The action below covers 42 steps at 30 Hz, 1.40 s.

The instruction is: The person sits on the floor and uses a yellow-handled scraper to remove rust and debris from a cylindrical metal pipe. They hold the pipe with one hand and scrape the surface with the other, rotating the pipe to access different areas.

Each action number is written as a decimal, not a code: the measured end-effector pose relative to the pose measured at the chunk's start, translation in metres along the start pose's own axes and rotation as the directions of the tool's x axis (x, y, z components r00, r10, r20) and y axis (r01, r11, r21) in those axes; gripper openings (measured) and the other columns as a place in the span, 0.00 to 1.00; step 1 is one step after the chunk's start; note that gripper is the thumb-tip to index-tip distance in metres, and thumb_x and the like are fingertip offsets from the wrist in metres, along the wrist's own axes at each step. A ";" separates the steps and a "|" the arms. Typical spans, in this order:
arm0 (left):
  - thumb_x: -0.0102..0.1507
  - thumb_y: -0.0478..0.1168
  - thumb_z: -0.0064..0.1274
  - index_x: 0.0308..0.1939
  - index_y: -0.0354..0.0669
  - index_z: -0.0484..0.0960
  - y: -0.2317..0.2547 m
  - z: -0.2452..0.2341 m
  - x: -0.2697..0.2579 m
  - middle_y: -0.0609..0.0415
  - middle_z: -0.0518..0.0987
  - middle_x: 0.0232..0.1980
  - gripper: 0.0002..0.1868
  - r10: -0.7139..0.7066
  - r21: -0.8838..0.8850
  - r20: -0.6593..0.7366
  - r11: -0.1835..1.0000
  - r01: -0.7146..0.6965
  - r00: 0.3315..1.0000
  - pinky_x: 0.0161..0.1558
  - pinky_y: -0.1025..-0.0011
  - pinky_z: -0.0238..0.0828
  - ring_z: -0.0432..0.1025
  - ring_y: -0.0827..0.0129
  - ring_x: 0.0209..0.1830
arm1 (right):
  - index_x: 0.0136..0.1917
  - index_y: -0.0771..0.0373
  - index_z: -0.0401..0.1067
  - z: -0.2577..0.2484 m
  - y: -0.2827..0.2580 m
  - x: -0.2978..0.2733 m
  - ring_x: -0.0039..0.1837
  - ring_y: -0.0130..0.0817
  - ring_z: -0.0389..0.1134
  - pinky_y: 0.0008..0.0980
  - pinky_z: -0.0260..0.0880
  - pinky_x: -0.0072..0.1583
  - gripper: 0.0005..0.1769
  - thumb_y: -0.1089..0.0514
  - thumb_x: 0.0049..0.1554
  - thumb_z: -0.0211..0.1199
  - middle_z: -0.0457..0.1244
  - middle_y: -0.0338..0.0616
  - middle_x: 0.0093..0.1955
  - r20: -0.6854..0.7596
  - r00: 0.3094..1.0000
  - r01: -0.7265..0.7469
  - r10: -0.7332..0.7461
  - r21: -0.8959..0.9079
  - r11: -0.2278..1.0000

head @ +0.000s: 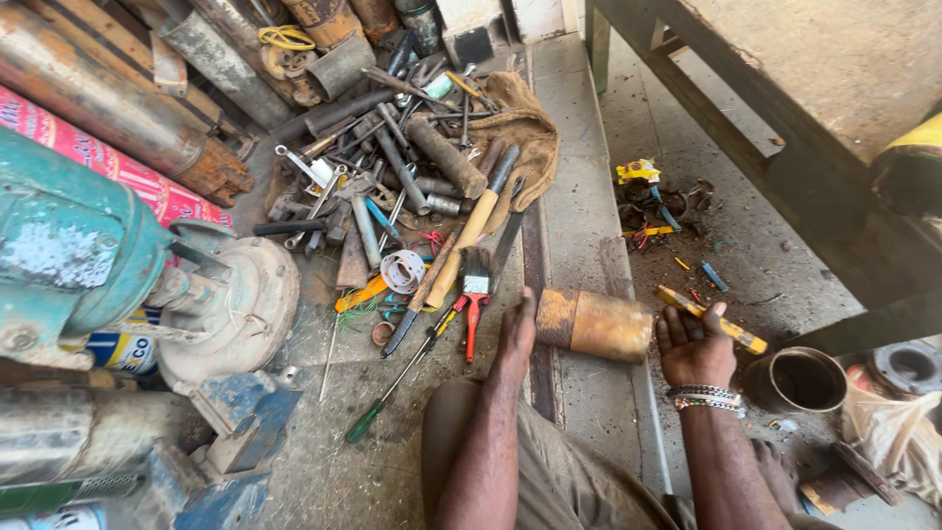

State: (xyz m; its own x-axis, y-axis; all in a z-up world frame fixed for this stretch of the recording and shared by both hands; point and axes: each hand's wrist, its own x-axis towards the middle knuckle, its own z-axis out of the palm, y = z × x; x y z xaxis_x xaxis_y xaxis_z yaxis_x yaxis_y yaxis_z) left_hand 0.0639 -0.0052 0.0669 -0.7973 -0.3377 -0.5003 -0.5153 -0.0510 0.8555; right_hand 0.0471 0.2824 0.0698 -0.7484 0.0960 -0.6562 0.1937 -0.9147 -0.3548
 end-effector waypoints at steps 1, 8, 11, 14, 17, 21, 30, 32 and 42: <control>0.76 0.63 0.39 0.64 0.39 0.73 -0.004 -0.002 -0.001 0.56 0.70 0.56 0.30 0.005 0.040 0.011 0.999 -0.005 1.000 0.72 0.47 0.57 0.67 0.63 0.60 | 0.58 0.57 0.68 0.003 -0.001 -0.003 0.60 0.41 0.69 0.45 0.69 0.66 0.24 0.35 0.64 0.59 0.65 0.42 0.55 0.018 1.000 0.011 -0.011 -0.002 1.000; 0.69 0.51 0.55 0.52 0.35 0.84 -0.003 -0.003 -0.024 0.37 0.77 0.55 0.21 0.013 0.105 0.057 0.994 -0.019 0.998 0.69 0.47 0.61 0.74 0.55 0.57 | 0.56 0.55 0.67 0.018 -0.011 -0.028 0.57 0.39 0.71 0.45 0.70 0.63 0.20 0.39 0.63 0.58 0.66 0.43 0.53 0.050 0.998 0.053 -0.049 -0.085 0.995; 0.61 0.46 0.60 0.52 0.41 0.84 0.018 0.002 -0.043 0.47 0.83 0.55 0.18 0.048 0.066 0.098 0.996 -0.054 0.994 0.68 0.51 0.67 0.75 0.62 0.58 | 0.55 0.58 0.68 0.018 -0.006 -0.034 0.54 0.38 0.72 0.41 0.72 0.60 0.18 0.42 0.64 0.57 0.67 0.42 0.50 0.054 0.998 0.028 -0.023 -0.111 0.993; 0.59 0.42 0.62 0.54 0.44 0.82 0.035 0.008 -0.048 0.47 0.81 0.59 0.20 0.058 0.027 0.110 0.998 -0.061 0.992 0.68 0.55 0.66 0.73 0.62 0.62 | 0.52 0.58 0.69 0.012 0.005 -0.031 0.49 0.34 0.71 0.35 0.73 0.56 0.16 0.43 0.66 0.60 0.67 0.39 0.44 0.068 0.996 0.061 -0.052 -0.128 0.990; 0.62 0.41 0.60 0.57 0.44 0.80 0.040 0.010 -0.040 0.49 0.79 0.61 0.20 0.070 0.047 0.114 0.996 -0.075 0.991 0.68 0.56 0.64 0.71 0.66 0.63 | 0.52 0.59 0.72 -0.001 0.022 -0.023 0.46 0.30 0.70 0.32 0.73 0.54 0.14 0.46 0.67 0.62 0.67 0.36 0.42 0.113 0.988 0.121 -0.108 -0.109 0.987; 0.67 0.42 0.50 0.55 0.35 0.84 0.025 0.014 -0.017 0.41 0.83 0.52 0.18 0.197 -0.013 0.153 0.980 -0.197 0.968 0.63 0.57 0.71 0.75 0.60 0.54 | 0.51 0.57 0.72 -0.018 0.032 -0.018 0.46 0.28 0.69 0.30 0.70 0.53 0.14 0.45 0.68 0.64 0.67 0.34 0.43 0.112 0.985 0.143 -0.135 -0.067 0.988; 0.70 0.38 0.47 0.60 0.31 0.81 0.009 0.015 0.030 0.38 0.81 0.60 0.18 0.282 -0.335 0.350 0.928 -0.162 0.893 0.67 0.58 0.64 0.73 0.58 0.60 | 0.49 0.58 0.67 0.012 0.009 -0.036 0.43 0.35 0.69 0.37 0.72 0.49 0.18 0.42 0.66 0.63 0.64 0.37 0.40 0.067 0.976 0.219 -0.208 -0.321 0.921; 0.68 0.37 0.47 0.63 0.35 0.79 0.015 0.014 0.026 0.42 0.76 0.66 0.20 0.197 -0.233 0.342 0.965 -0.120 0.919 0.70 0.59 0.59 0.68 0.62 0.67 | 0.51 0.58 0.65 0.023 0.002 -0.048 0.41 0.36 0.69 0.37 0.70 0.46 0.18 0.41 0.67 0.62 0.64 0.39 0.41 0.076 0.960 0.279 -0.270 -0.361 0.890; 0.68 0.38 0.49 0.61 0.39 0.79 0.031 0.022 0.019 0.47 0.80 0.58 0.18 0.162 -0.107 0.249 0.985 -0.139 0.955 0.62 0.65 0.71 0.75 0.68 0.58 | 0.64 0.60 0.69 0.077 -0.013 -0.105 0.46 0.32 0.69 0.37 0.75 0.53 0.13 0.57 0.68 0.64 0.66 0.43 0.48 0.525 0.804 0.509 -0.279 -0.367 0.778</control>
State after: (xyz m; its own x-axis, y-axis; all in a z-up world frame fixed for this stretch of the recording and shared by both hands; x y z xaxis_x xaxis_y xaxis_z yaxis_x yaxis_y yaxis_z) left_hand 0.0256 0.0078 0.0813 -0.9228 -0.0972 -0.3727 -0.3631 -0.1037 0.9260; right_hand 0.0743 0.2543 0.1952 -0.9889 0.1260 -0.0790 0.0022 -0.5191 -0.8547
